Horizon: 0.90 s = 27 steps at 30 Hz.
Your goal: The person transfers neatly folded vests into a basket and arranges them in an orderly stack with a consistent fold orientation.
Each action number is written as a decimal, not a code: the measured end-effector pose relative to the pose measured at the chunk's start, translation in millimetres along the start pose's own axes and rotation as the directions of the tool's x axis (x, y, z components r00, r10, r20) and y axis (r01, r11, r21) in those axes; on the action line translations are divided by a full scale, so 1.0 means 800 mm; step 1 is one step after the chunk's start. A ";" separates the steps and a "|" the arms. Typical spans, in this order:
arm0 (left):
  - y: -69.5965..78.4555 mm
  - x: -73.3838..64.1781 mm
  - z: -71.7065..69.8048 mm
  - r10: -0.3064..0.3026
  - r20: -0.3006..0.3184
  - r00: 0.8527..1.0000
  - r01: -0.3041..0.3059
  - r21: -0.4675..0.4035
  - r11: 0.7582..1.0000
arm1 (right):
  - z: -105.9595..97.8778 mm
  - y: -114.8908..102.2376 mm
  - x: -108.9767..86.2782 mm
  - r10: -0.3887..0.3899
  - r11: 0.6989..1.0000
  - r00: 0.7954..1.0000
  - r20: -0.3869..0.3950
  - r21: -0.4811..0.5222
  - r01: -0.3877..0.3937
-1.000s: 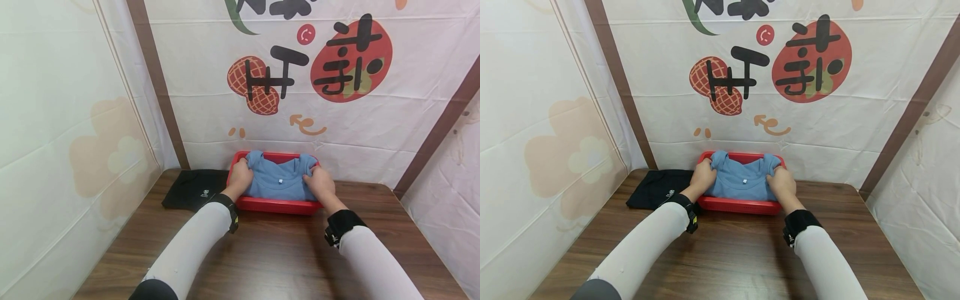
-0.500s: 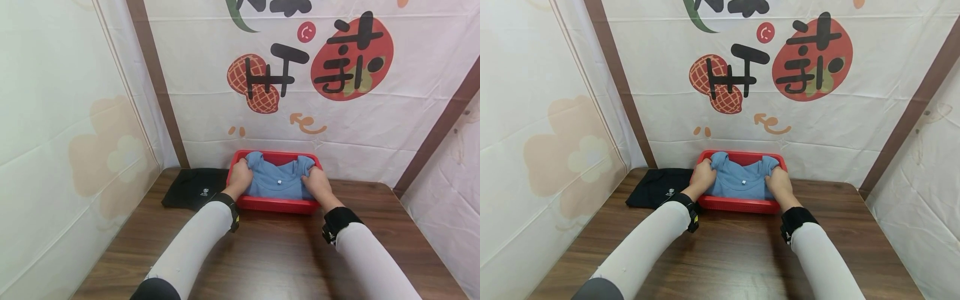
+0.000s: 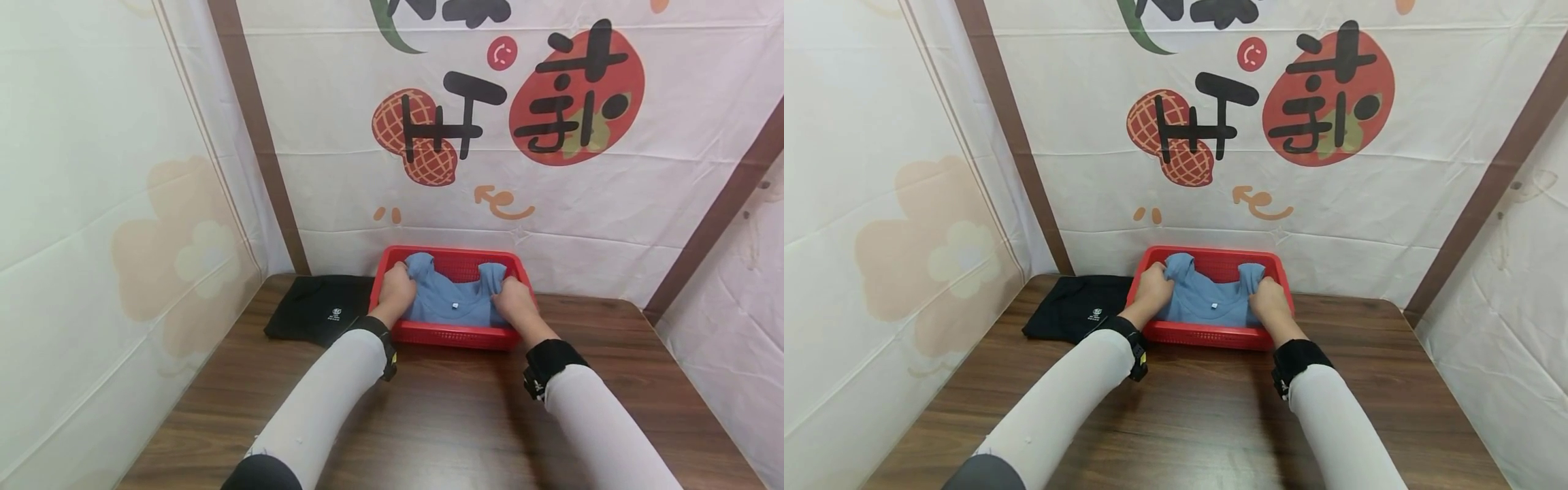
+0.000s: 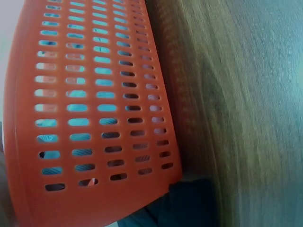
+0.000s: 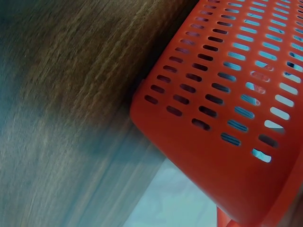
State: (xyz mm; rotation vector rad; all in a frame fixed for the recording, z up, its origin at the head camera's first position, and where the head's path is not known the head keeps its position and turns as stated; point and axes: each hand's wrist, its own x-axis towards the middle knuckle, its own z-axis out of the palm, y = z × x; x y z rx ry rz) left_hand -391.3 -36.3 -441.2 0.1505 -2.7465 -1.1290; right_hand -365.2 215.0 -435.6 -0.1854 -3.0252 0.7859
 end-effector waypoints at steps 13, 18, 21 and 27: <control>-0.004 0.000 0.004 -0.071 0.031 0.997 0.072 -0.029 0.997 | -0.003 -0.001 -0.002 -0.010 1.000 0.995 0.101 -0.023 0.013; -0.005 0.000 0.004 -0.089 0.043 0.995 0.089 -0.003 0.996 | -0.003 -0.001 0.000 -0.006 0.999 0.992 0.126 -0.046 0.012; -0.006 0.001 0.004 -0.107 0.058 0.993 0.106 0.025 0.994 | -0.002 -0.001 0.001 -0.010 0.997 0.991 0.134 -0.070 0.020; -0.003 0.000 0.002 -0.091 0.097 0.991 0.080 0.112 0.990 | -0.002 -0.001 0.000 -0.035 0.990 0.988 0.151 -0.128 0.055</control>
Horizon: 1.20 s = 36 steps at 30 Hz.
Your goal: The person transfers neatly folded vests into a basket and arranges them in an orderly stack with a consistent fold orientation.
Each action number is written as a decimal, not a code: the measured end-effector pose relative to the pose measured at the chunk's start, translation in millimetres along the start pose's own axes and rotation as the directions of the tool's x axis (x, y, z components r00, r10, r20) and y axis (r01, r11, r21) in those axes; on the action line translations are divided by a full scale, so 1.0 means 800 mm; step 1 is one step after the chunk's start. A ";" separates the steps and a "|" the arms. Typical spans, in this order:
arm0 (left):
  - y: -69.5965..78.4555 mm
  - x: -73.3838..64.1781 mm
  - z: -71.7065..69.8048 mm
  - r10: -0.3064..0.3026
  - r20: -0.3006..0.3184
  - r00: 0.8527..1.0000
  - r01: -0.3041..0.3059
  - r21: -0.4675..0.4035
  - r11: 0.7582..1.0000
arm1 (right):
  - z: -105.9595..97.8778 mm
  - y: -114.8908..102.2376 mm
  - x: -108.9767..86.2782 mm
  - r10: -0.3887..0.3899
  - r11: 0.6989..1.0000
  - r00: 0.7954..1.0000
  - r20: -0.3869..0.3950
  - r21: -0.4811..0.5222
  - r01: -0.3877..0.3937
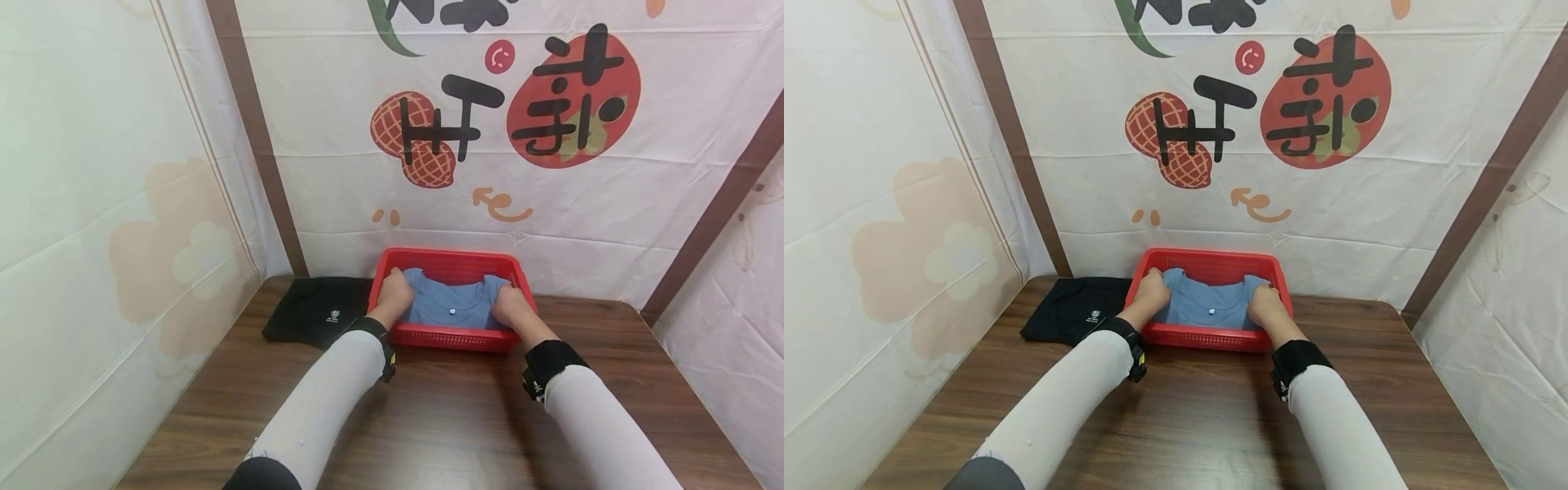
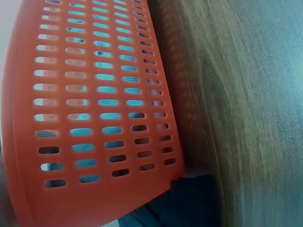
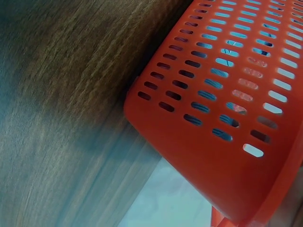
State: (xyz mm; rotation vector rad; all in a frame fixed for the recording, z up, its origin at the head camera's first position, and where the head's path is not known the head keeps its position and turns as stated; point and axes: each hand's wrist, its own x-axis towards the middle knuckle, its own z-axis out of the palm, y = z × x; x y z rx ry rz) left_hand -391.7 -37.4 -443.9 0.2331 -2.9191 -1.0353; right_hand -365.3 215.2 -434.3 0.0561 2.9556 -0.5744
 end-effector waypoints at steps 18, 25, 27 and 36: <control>0.016 -0.017 -0.006 0.130 0.078 0.988 -0.145 0.253 0.956 | -0.008 -0.012 -0.015 -0.117 0.988 0.992 -0.058 0.093 0.122; 0.020 -0.021 -0.012 0.142 0.109 0.984 -0.165 0.253 0.953 | -0.011 -0.004 -0.015 -0.142 0.982 0.986 -0.083 0.116 0.151; 0.021 -0.021 -0.012 0.147 0.114 0.983 -0.172 0.256 0.951 | -0.013 -0.003 -0.017 -0.144 0.979 0.986 -0.083 0.137 0.155; 0.020 -0.033 -0.013 0.178 0.088 0.980 -0.191 0.178 0.965 | -0.013 -0.004 -0.025 -0.170 0.965 0.973 -0.156 0.176 0.197</control>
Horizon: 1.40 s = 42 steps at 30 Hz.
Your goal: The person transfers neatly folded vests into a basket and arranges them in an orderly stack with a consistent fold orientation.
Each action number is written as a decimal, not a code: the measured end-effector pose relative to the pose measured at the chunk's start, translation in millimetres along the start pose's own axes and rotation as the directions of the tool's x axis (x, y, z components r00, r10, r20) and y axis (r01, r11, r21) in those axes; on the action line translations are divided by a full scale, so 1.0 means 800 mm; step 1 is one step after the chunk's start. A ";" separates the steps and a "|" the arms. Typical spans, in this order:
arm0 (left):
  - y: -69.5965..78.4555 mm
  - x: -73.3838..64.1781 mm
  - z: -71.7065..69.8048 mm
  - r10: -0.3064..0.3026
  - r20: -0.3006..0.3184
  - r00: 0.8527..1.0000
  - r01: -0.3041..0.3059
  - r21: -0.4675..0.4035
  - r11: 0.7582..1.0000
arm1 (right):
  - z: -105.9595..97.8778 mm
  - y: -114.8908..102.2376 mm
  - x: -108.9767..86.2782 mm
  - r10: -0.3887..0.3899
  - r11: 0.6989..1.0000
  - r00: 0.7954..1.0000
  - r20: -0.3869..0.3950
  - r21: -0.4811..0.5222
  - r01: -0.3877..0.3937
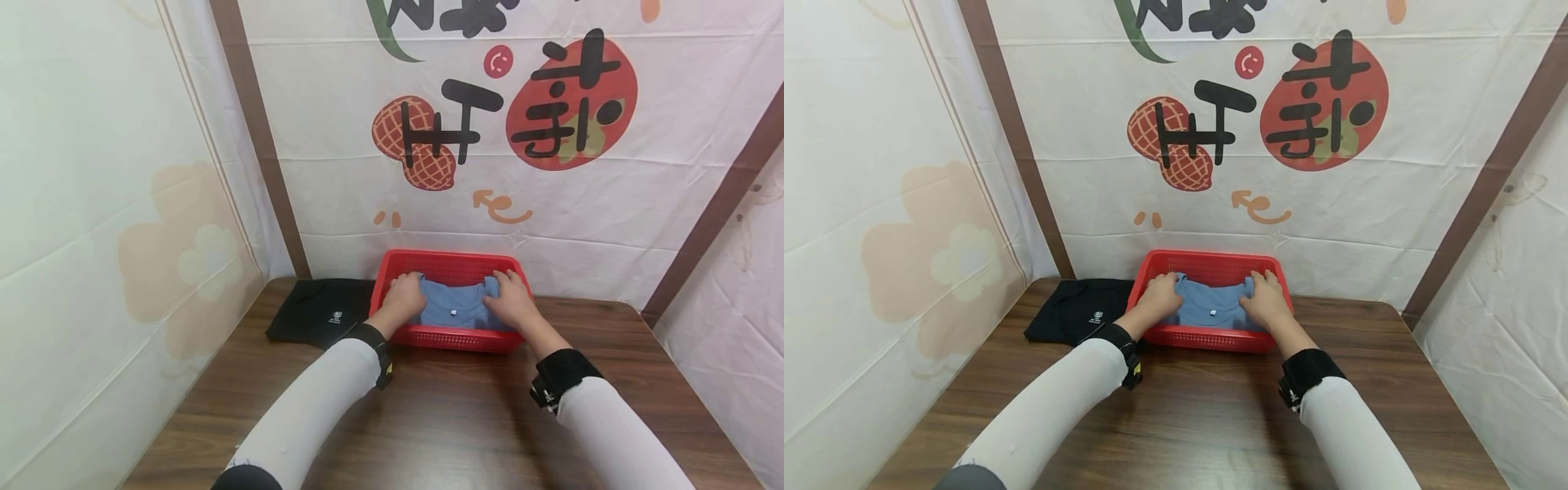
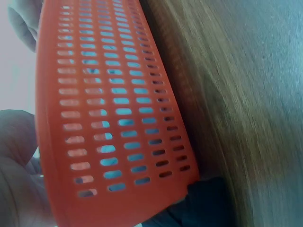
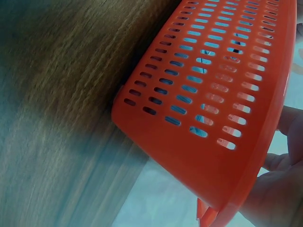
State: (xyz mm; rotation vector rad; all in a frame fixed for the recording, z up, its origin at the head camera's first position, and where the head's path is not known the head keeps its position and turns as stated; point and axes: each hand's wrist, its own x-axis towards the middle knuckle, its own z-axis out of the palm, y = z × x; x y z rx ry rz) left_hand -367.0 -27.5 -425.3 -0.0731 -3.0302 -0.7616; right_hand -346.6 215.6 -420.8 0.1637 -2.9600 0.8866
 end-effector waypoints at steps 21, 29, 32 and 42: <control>-0.005 -0.107 -0.021 0.337 -0.064 0.939 -0.342 -0.092 0.935 | 0.013 -0.028 -0.075 -0.183 0.978 0.961 -0.205 0.060 0.199; -0.015 -0.173 -0.041 0.449 0.032 0.893 -0.437 -0.171 0.883 | 0.026 -0.047 -0.126 -0.302 0.942 0.910 -0.284 0.056 0.330; -0.018 -0.194 -0.044 0.474 0.069 0.878 -0.457 -0.175 0.872 | 0.032 -0.050 -0.143 -0.352 0.923 0.875 -0.332 0.033 0.384; -0.114 -0.208 -0.043 0.469 0.226 0.854 -0.449 -0.137 0.883 | 0.065 -0.083 -0.194 -0.368 0.895 0.886 -0.281 0.152 0.419</control>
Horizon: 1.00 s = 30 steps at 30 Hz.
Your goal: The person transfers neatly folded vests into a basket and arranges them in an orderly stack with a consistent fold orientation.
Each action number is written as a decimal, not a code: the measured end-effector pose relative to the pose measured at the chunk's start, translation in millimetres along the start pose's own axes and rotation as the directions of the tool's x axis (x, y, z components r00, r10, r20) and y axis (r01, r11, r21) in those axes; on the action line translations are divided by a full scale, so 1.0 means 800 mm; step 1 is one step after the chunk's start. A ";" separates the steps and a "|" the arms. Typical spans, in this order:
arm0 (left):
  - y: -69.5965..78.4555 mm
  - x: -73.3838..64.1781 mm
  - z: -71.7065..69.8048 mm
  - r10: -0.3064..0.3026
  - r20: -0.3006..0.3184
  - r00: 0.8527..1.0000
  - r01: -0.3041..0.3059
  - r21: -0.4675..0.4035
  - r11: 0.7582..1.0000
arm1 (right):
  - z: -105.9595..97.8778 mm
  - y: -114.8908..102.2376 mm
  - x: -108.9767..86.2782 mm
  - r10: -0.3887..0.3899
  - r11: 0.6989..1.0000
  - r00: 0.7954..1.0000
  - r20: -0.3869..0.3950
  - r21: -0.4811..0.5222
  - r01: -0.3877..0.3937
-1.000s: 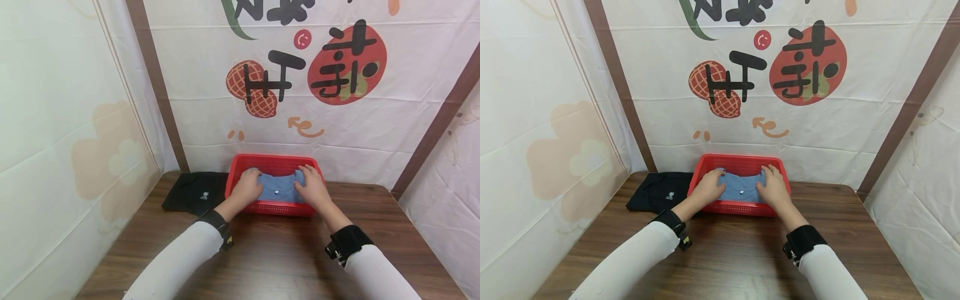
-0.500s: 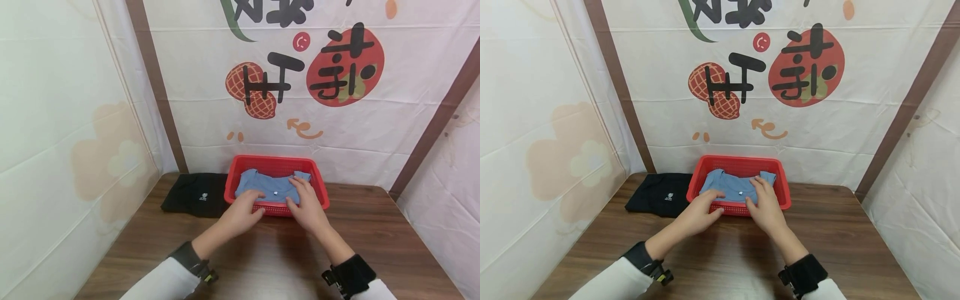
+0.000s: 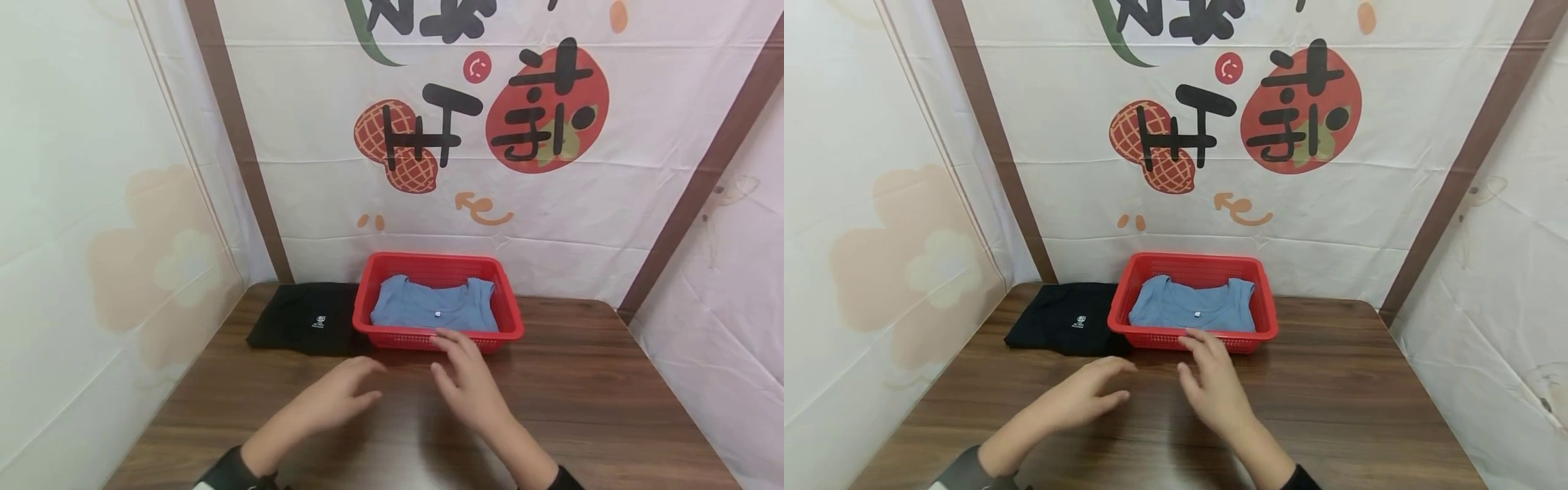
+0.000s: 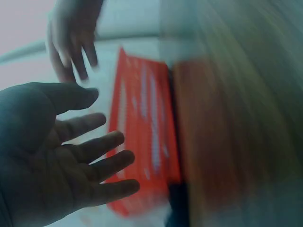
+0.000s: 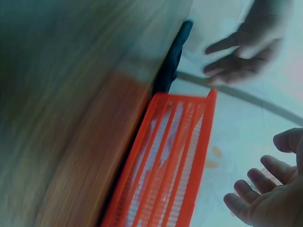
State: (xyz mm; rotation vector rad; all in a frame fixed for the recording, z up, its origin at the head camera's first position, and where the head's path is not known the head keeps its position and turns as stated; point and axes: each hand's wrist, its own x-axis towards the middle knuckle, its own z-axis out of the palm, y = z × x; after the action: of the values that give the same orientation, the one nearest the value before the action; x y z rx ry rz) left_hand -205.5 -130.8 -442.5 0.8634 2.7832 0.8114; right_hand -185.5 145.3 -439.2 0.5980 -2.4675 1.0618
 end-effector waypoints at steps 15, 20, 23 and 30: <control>-0.186 -0.043 -0.075 -0.205 -0.151 0.967 0.235 0.218 0.947 | 0.104 -0.067 0.003 0.039 0.997 0.950 0.310 0.056 -0.059; -0.226 -0.038 -0.087 -0.308 -0.132 0.942 0.332 0.232 0.914 | 0.181 -0.095 0.014 0.019 0.999 0.936 0.351 -0.039 -0.006; -0.235 -0.031 -0.090 -0.333 -0.111 0.936 0.351 0.247 0.903 | 0.207 -0.102 0.033 0.055 0.995 0.923 0.381 -0.100 -0.018; -0.247 -0.017 -0.087 -0.327 -0.123 0.937 0.350 0.352 0.868 | 0.237 -0.086 0.084 0.150 0.974 0.913 0.379 -0.215 -0.071</control>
State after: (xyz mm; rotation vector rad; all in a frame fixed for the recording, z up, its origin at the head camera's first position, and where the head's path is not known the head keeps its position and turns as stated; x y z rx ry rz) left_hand -309.2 -307.5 -487.7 0.3632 3.0643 0.2617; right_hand -239.7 -54.7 -485.9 0.6683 -2.9450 0.7787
